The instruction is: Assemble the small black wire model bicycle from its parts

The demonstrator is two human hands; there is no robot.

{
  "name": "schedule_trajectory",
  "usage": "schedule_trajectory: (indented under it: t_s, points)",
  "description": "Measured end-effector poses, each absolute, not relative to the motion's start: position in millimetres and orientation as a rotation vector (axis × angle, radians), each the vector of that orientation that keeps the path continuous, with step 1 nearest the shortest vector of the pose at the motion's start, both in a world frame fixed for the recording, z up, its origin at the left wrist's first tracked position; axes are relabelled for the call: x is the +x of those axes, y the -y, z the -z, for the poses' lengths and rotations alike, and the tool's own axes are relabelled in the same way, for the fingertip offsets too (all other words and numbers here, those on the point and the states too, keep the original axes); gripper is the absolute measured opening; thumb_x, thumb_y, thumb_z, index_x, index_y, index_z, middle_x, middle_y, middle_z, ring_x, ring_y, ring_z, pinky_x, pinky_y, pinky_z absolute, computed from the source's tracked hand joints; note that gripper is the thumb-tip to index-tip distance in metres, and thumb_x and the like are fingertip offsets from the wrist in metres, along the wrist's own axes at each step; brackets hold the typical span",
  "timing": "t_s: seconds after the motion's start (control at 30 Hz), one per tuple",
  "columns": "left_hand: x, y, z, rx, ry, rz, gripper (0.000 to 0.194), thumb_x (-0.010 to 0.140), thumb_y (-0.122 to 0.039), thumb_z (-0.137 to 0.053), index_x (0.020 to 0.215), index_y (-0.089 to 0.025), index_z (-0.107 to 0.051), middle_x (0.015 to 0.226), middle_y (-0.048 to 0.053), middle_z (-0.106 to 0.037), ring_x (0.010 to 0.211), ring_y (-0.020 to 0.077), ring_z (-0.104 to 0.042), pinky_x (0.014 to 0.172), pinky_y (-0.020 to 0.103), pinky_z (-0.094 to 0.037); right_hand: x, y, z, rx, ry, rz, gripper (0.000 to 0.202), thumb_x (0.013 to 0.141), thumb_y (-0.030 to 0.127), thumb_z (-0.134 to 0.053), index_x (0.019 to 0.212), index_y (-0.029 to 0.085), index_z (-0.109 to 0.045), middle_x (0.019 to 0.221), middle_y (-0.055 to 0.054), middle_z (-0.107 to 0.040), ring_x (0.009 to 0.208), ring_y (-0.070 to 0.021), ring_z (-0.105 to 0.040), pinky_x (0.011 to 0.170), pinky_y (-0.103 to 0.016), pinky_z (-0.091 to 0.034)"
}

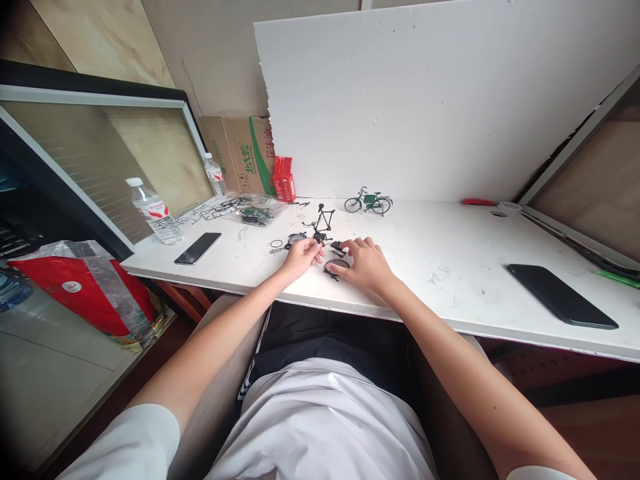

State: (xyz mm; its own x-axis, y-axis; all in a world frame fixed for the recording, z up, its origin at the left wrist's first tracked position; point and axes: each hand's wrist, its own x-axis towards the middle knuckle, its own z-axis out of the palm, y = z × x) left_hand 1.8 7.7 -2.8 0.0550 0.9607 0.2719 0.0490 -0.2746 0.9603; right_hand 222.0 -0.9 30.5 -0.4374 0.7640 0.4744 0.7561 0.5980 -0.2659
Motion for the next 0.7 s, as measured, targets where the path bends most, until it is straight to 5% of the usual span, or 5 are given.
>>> schedule_trajectory:
  t_s: [0.23,0.4,0.7]
  points:
    - [0.6,-7.8,3.6,1.455,-1.085,-1.335,0.035,0.098,-0.048,-0.068,0.093,-0.013,-0.065,0.088,0.009,-0.075,0.065,0.0115,-0.066,0.061,0.024,-0.050,221.7,-3.1,-26.9,-1.161,2.346,-0.159,0.055,0.085,0.063,-0.077,0.121,0.022,-0.073,0.094,-0.013,-0.075,0.101,-0.0372,-0.062,0.087,-0.048,-0.049]
    - [1.5,-9.4,3.4,1.450,-1.089,-1.343,0.036,0.097,-0.049,-0.070,0.092,-0.013,-0.066,0.084,0.008,-0.075,0.063,0.0118,-0.066,0.058,0.023,-0.049,222.2,-10.7,-18.0,-1.070,2.207,-0.317,0.059,0.081,0.055,-0.085,0.126,0.021,-0.071,0.110,-0.013,-0.073,0.107,-0.0348,-0.064,0.091,-0.046,-0.052]
    - [1.0,-11.8,3.9,1.431,-1.077,-1.374,0.037,0.095,-0.050,-0.072,0.090,-0.013,-0.067,0.081,0.007,-0.073,0.057,0.0111,-0.064,0.054,0.023,-0.047,213.8,-11.9,-7.8,-0.941,2.016,-0.331,0.027,0.105,0.048,-0.056,0.109,0.022,-0.065,0.098,-0.009,-0.067,0.089,-0.0267,-0.062,0.080,-0.041,-0.051]
